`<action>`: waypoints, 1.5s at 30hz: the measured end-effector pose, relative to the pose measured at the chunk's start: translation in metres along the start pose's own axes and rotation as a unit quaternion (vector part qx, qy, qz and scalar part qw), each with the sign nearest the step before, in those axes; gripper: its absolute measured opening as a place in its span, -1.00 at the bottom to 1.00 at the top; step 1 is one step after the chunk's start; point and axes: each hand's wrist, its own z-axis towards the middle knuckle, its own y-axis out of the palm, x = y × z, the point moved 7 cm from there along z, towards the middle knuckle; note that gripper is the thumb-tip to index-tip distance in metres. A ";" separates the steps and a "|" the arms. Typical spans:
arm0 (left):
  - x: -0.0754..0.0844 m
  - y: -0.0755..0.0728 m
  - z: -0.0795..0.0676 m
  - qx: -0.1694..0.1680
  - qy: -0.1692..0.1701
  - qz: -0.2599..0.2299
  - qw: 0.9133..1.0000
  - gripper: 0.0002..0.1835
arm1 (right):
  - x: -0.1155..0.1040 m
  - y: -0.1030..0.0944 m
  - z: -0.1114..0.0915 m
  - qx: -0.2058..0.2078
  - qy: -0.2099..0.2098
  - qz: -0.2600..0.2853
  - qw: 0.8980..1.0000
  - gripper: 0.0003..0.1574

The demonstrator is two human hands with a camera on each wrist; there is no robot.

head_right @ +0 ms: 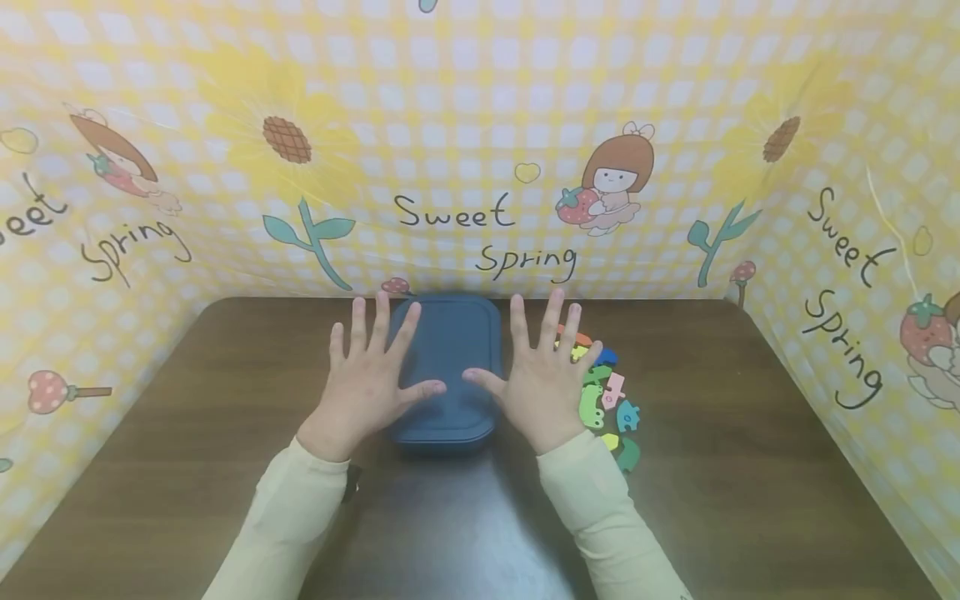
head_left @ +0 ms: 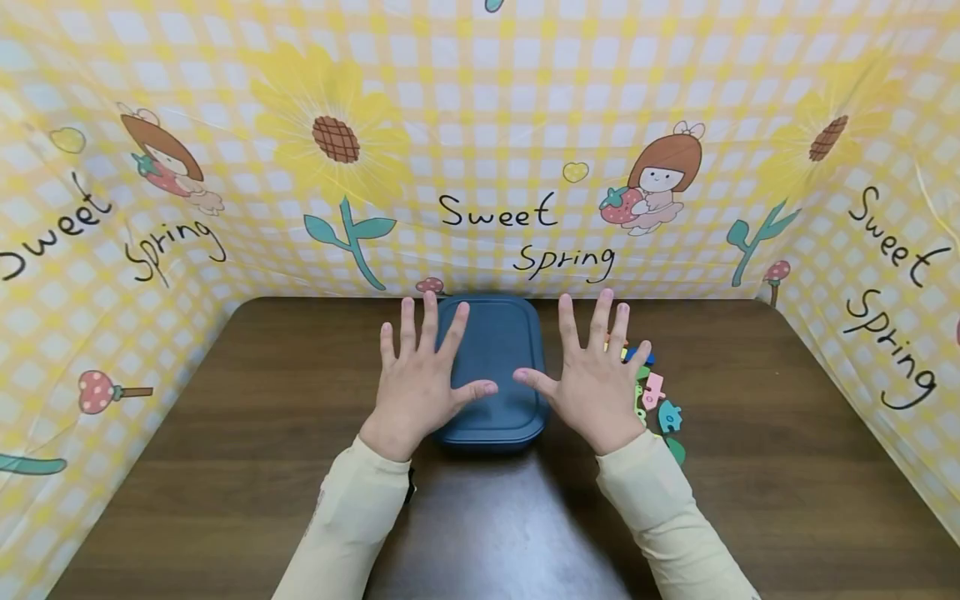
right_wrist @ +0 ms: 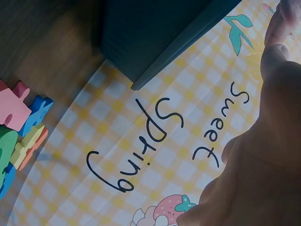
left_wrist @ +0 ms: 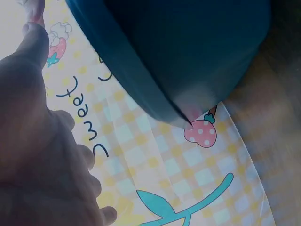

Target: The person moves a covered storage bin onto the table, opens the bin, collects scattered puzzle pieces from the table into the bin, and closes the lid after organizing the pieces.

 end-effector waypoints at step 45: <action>-0.050 0.038 -0.047 -0.157 -0.018 -0.191 0.969 0.46 | -0.007 0.044 -0.027 -0.200 -0.071 0.097 0.972 0.45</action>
